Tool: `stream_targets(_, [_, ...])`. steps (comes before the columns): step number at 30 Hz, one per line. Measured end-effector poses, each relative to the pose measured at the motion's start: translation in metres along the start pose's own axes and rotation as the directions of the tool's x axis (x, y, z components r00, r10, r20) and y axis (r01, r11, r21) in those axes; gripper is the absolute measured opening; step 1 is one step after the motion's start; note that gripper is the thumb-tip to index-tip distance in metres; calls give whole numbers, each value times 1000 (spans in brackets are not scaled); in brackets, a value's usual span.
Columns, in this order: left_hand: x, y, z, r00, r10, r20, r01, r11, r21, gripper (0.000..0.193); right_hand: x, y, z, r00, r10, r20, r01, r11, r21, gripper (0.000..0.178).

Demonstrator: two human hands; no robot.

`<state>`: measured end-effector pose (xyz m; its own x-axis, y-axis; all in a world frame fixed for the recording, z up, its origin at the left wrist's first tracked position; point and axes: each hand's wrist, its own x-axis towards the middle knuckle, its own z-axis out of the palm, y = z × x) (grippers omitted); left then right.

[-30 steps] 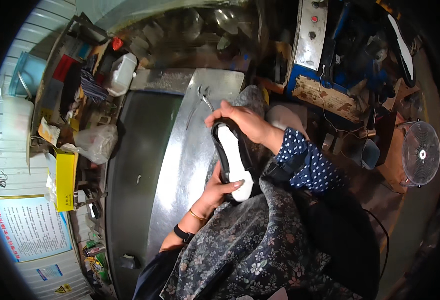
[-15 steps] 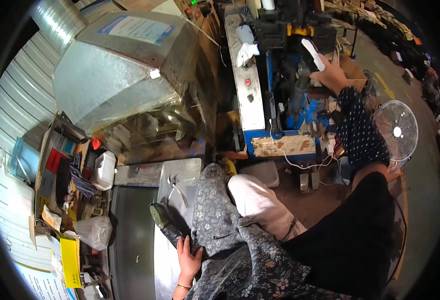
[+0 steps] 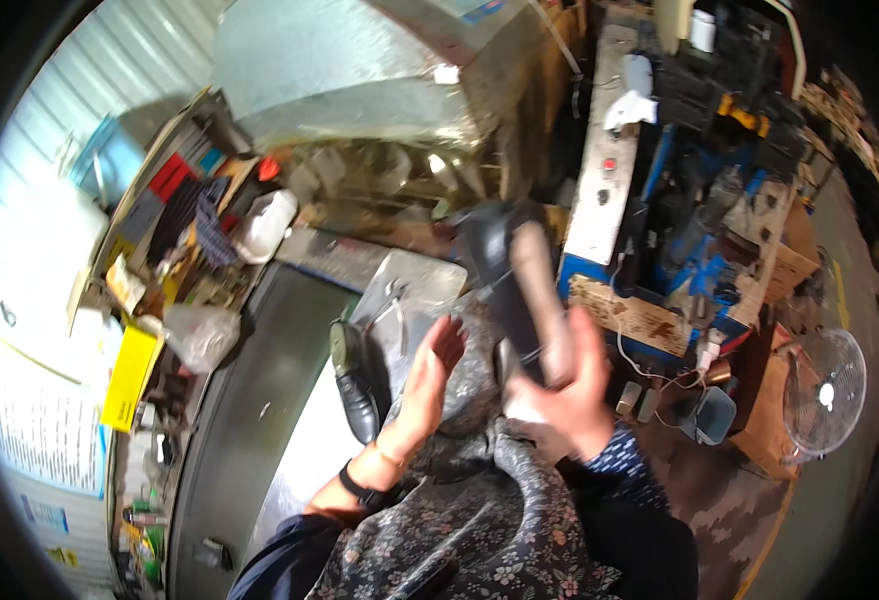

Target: Operating a lasting machine and inspecting shoe components on a conveyor belt.

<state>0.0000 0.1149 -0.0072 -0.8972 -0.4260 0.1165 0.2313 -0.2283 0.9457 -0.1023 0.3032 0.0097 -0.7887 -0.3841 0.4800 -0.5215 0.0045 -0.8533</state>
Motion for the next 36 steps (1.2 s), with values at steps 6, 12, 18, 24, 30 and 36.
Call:
stream_targets(6, [-13,37,-68,969,-211,-125,229,962,151,57,-17,-6,55,746,104,658,-492,752,439,111])
stream_targets(12, [-86,7,-109,951,-293,97,162,741,652,62,-42,8,66,108,378,919,-865,491,-100,60])
stream_targets(18, [-84,-14,-218,750,104,-654,244,874,419,44,2,27,91,448,372,813,-877,6,481,52])
stream_targets(24, [-47,-40,-211,882,162,-443,325,473,819,82,135,99,249,845,394,362,-531,533,659,50])
stream_targets(30, [-34,-30,-219,782,40,-622,397,738,546,84,42,80,292,526,132,840,-529,824,202,44])
stream_targets(36, [-45,7,-129,803,-67,-592,7,995,-103,79,-29,-6,213,508,351,787,-850,353,392,82])
